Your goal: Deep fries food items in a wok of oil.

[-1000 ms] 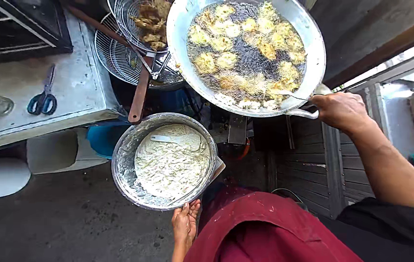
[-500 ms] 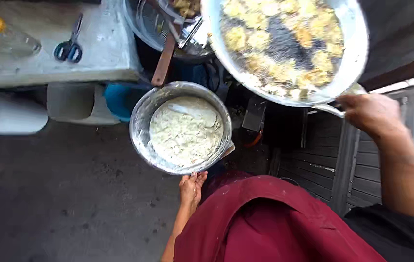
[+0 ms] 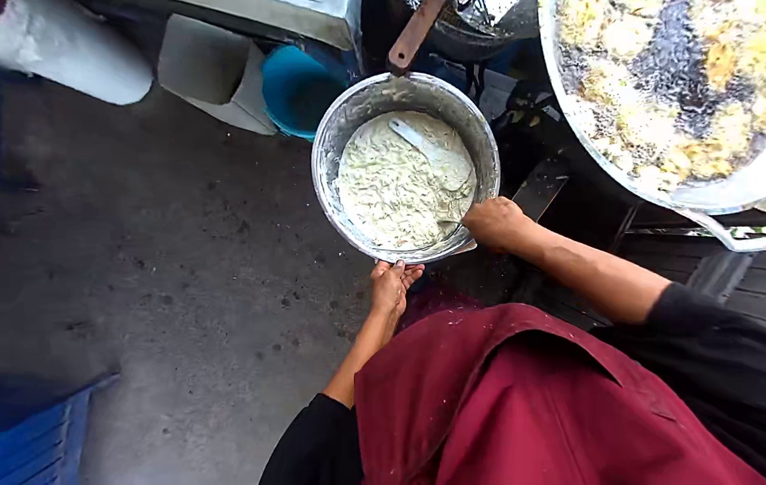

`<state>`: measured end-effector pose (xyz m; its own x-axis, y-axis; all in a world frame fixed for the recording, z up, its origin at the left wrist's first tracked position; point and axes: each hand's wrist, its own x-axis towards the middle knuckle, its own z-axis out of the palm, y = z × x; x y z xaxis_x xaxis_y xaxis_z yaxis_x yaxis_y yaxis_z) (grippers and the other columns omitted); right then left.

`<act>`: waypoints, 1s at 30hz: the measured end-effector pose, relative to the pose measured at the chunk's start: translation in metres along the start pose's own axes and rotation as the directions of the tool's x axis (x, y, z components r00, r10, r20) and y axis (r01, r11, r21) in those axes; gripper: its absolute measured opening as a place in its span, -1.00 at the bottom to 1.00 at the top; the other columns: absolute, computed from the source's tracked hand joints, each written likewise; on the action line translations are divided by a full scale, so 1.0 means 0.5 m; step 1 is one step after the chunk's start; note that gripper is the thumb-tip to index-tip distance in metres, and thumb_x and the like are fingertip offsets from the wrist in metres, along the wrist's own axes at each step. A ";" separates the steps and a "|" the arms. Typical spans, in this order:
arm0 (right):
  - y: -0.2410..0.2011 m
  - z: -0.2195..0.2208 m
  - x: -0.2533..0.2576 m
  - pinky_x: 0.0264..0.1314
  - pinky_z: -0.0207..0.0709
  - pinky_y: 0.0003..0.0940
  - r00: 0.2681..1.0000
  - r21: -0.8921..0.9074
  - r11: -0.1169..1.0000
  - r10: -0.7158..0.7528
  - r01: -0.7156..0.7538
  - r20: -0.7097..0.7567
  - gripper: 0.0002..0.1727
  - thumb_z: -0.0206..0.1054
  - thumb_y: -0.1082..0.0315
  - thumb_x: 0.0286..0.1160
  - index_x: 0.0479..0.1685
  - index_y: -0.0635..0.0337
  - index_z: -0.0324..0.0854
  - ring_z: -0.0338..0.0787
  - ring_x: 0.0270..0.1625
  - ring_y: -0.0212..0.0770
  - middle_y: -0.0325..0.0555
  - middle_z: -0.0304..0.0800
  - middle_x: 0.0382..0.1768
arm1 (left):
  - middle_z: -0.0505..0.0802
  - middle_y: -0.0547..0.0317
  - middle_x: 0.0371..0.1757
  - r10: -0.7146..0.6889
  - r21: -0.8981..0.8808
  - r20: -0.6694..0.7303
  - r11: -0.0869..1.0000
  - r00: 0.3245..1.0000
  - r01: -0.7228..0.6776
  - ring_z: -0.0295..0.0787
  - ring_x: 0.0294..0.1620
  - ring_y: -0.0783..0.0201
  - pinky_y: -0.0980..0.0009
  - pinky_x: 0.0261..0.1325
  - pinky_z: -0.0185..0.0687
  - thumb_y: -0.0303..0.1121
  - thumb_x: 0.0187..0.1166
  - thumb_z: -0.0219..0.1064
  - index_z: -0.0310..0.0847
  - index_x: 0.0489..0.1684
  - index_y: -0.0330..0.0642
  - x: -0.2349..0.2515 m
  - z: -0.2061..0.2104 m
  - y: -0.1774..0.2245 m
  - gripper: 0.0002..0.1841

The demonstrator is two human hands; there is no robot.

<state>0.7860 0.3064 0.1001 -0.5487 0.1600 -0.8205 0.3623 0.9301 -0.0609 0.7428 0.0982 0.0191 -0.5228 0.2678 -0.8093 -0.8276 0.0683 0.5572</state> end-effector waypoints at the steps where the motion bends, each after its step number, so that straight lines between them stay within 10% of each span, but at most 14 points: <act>1: 0.001 -0.014 -0.016 0.09 0.56 0.40 0.999 -0.046 0.999 -0.021 0.022 0.026 -0.83 0.29 0.46 0.59 -0.07 0.33 0.77 0.79 0.16 0.38 0.32 0.82 -0.01 | 0.83 0.00 -0.31 -0.002 -0.009 0.001 1.000 1.000 0.002 0.88 -0.40 0.23 0.36 -0.18 0.86 -0.60 0.82 -0.07 0.38 0.20 -0.37 0.000 0.000 -0.002 -0.82; 15: 0.035 -0.048 -0.055 -0.09 0.54 0.38 0.996 -0.166 0.985 -0.058 0.046 -0.069 -0.85 0.32 0.50 0.52 -0.07 0.29 0.77 0.81 -0.02 0.42 0.32 0.82 -0.20 | 0.80 -0.06 -0.19 -0.016 -0.021 0.020 1.000 1.000 0.017 0.88 -0.34 0.20 0.32 -0.13 0.86 -0.60 0.81 -0.05 0.33 0.23 -0.39 0.006 -0.007 -0.010 -0.82; 23: 0.044 0.045 0.006 0.22 0.56 0.39 0.993 0.142 0.983 -0.119 0.120 -0.018 -0.68 0.19 0.38 0.70 0.23 0.04 0.81 0.81 0.22 0.30 0.20 0.88 0.03 | 0.83 -0.08 -0.20 -0.023 -0.025 0.030 0.999 0.999 0.024 0.89 -0.34 0.19 0.32 -0.14 0.87 -0.60 0.81 -0.03 0.34 0.23 -0.40 0.010 -0.010 -0.012 -0.82; 30: 0.014 0.096 0.082 0.55 0.47 0.16 0.947 0.609 0.729 -0.291 0.313 -0.137 -0.64 0.12 0.49 0.77 0.33 0.31 0.75 0.78 0.38 0.14 0.23 0.83 0.27 | 0.82 -0.11 -0.18 -0.040 -0.017 0.019 0.999 0.999 0.040 0.89 -0.35 0.18 0.31 -0.14 0.87 -0.60 0.81 -0.02 0.32 0.25 -0.42 0.013 -0.008 -0.009 -0.81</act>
<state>0.8022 0.3035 0.0389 -0.7286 -0.0740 -0.6809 0.5516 0.5261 -0.6473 0.7425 0.0961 0.0104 -0.4851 0.2831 -0.8274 -0.8514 0.0630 0.5208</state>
